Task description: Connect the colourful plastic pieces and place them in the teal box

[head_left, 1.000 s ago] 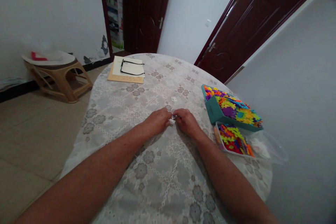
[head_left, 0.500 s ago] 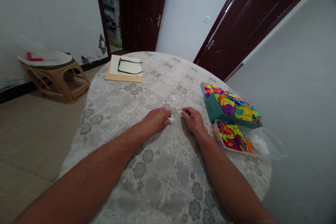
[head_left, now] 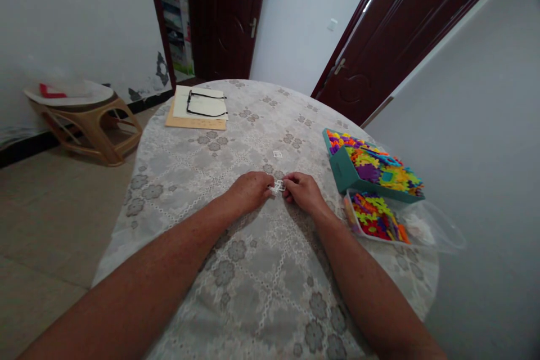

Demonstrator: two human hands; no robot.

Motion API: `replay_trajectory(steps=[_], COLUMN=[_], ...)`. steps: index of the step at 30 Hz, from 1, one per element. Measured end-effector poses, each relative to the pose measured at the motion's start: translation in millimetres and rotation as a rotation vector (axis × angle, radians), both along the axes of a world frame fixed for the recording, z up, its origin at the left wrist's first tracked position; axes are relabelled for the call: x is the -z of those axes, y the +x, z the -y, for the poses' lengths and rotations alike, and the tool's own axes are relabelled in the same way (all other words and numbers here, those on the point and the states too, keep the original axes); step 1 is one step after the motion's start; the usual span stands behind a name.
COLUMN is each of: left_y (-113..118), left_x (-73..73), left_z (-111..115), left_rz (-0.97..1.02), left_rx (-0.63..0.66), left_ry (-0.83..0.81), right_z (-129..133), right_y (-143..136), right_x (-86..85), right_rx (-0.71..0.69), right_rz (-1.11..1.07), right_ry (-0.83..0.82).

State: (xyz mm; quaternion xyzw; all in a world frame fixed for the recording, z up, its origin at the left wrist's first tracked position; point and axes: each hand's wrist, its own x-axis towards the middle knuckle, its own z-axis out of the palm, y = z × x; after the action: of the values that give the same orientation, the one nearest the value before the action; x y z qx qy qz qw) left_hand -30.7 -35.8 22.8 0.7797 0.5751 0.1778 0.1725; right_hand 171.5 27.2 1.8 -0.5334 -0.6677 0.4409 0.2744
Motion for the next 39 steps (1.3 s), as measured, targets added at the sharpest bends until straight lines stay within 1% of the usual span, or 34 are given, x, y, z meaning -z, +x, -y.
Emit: replay_trajectory(steps=[3, 7, 11, 18, 20, 25, 29, 31, 32, 33, 35, 37, 39], left_y=[-0.1, -1.1, -2.2, -4.5, -5.0, -5.6, -5.3, -5.1, -5.1, -5.1, -5.1, -5.4, -6.1], left_x=[2.3, 5.2, 4.5, 2.5, 1.8, -0.1, -1.8, -2.3, -2.4, -2.4, -2.1, -1.5, -1.2], left_z=[-0.9, -2.3, -1.6, -0.1, 0.0, 0.5, 1.2, 1.4, 1.4, 1.4, 1.6, 2.0, 2.9], left_rz=[0.008, 0.023, 0.023, 0.076, 0.075, 0.035, 0.014, 0.003, -0.001, -0.004, -0.004, -0.001, -0.004], left_rx=[0.001, 0.019, 0.022, -0.051, -0.048, -0.017, -0.006, 0.001, 0.001, 0.002, 0.0, -0.003, -0.006], left_ry=[0.005, 0.013, 0.003, -0.038, -0.036, 0.004, 0.005, 0.006, 0.005, 0.003, 0.002, 0.01, 0.015], right_z=[2.8, 3.7, 5.6, 13.1, 15.3, 18.7, 14.0, 8.8, 5.5, 1.7, -7.9, -20.2, -34.7], right_y=[-2.2, -1.1, -1.8, -4.7, -4.4, -3.1, -3.3, -3.8, -4.1, -4.3, -4.6, -4.8, -5.7], right_x=[-0.2, 4.6, 9.8, 4.3, 1.9, -1.8, 2.5, 7.3, 9.9, 12.4, 16.5, 18.6, 18.4], right_rx=[-0.025, -0.101, -0.151, -0.205, -0.221, -0.314, -0.24, -0.186, -0.145, -0.098, -0.016, -0.009, -0.053], right_rz=[-0.015, -0.015, -0.044, -0.051, -0.067, -0.124, -0.191, -0.171, -0.13, -0.07, 0.087, 0.242, 0.36], right_ry=[0.01, 0.1, 0.18, 0.294, 0.298, 0.259, 0.183, 0.154, 0.174, 0.228, 0.409, 0.585, 0.673])
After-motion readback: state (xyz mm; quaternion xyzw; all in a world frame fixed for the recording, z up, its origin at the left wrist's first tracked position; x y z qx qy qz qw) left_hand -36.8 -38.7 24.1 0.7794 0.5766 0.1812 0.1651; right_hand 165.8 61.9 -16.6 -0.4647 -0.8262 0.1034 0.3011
